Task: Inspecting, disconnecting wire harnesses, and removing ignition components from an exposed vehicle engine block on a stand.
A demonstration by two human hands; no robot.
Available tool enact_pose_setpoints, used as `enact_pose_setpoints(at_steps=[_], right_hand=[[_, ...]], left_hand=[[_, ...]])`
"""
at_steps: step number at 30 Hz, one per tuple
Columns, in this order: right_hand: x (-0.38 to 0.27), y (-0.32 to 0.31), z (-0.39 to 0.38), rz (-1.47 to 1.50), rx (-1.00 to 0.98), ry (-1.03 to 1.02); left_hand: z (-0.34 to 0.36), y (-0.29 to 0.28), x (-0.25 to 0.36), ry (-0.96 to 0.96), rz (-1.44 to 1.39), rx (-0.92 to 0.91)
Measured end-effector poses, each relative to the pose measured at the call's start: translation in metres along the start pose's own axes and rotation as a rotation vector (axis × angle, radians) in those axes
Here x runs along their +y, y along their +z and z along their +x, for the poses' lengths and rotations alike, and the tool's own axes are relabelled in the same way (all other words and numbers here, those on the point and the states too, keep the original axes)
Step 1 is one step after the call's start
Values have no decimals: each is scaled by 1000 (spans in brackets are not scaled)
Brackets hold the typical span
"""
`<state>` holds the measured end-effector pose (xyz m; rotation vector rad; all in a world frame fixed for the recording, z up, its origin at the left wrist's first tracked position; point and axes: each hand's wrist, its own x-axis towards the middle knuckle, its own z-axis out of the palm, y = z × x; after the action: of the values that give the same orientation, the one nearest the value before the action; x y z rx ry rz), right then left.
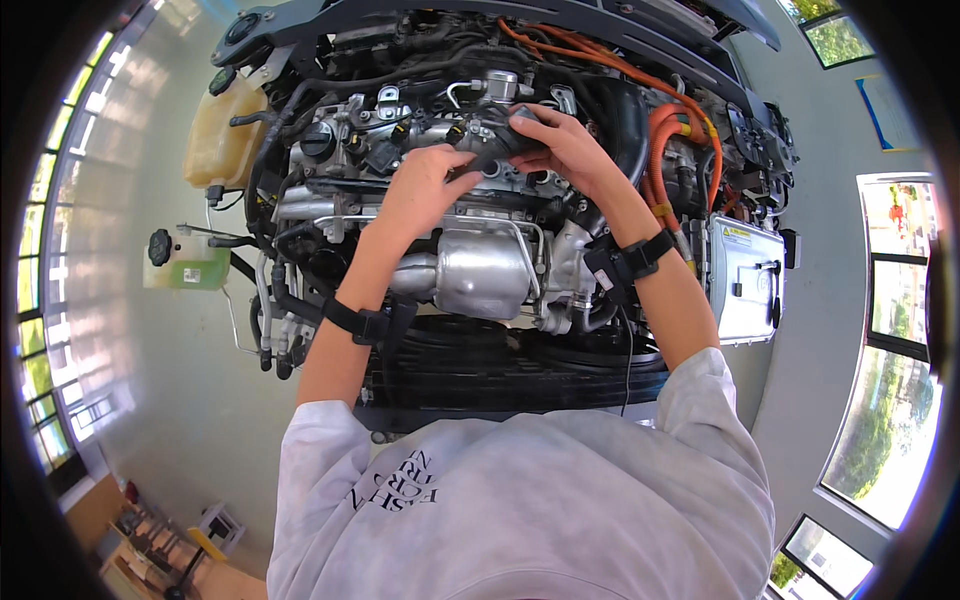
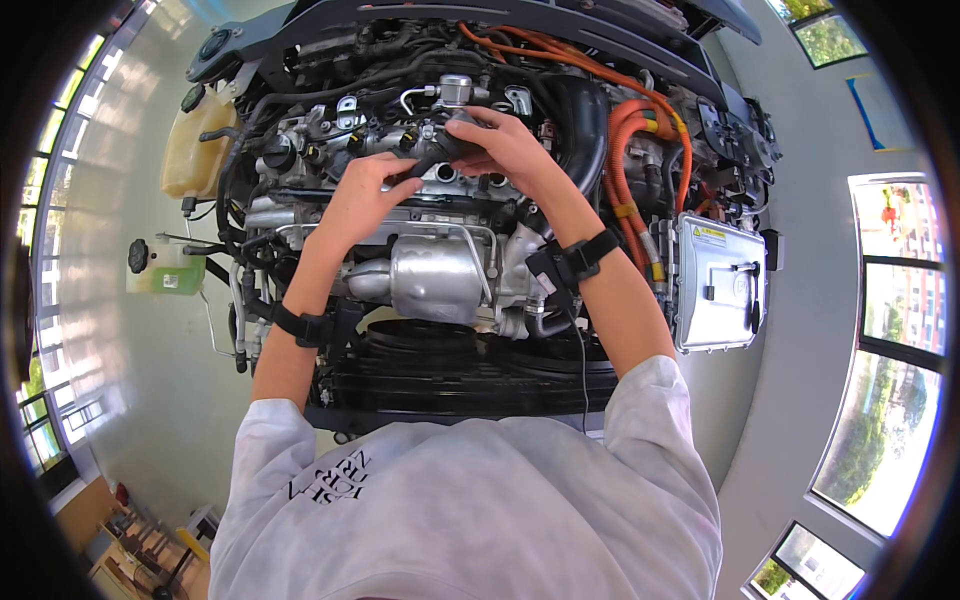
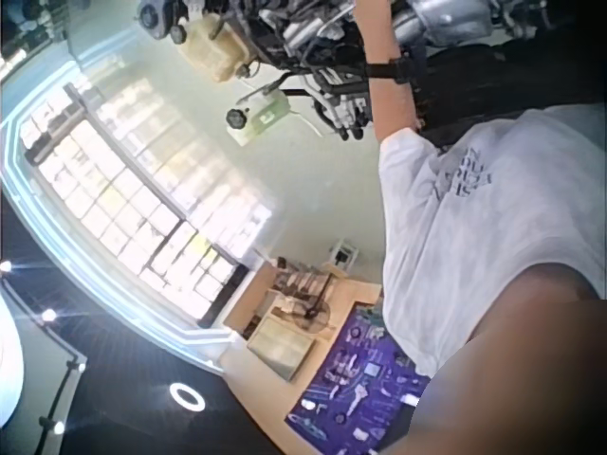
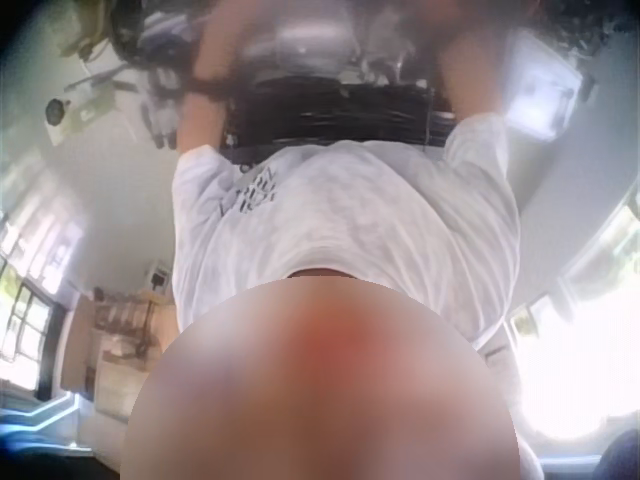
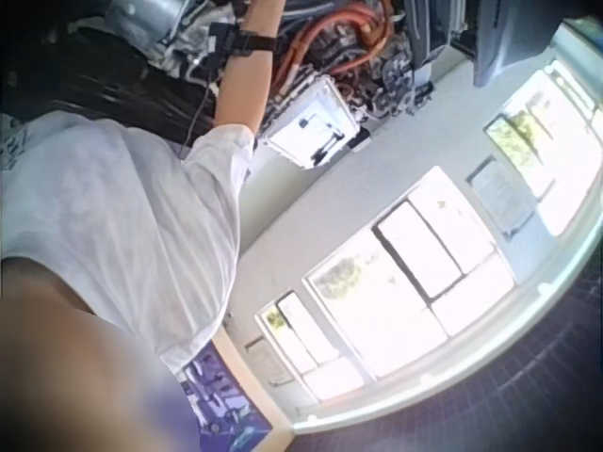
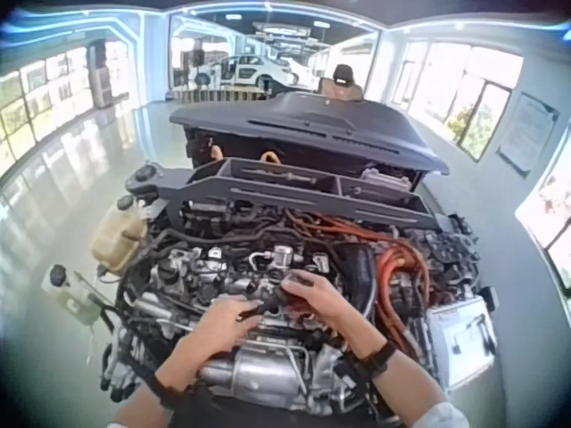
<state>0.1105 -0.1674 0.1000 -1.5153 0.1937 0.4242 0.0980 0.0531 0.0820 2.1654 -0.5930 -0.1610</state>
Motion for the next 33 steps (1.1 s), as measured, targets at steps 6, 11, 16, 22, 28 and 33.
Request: enact_pose_setpoints(at_steps=[6,11,16,22,28,33], right_hand=[[3,3,15,-451,40,-132],[1,4,12,-777,54,-188],[13,7,17,-1010,104,-392],[24,15,12,-1247,81,-334],[46,38,21,-1537,113,-321],[49,41,19,-1616,117,-249]], left_hand=[[29,35,-38,110,169,-21],[42,70,-44,45,57,59],[44,82,-55,79,108,55],[9,59,-39,96,229,183],[-25,26,-38,88,238,252],[-33,29,-55,150,266,272]])
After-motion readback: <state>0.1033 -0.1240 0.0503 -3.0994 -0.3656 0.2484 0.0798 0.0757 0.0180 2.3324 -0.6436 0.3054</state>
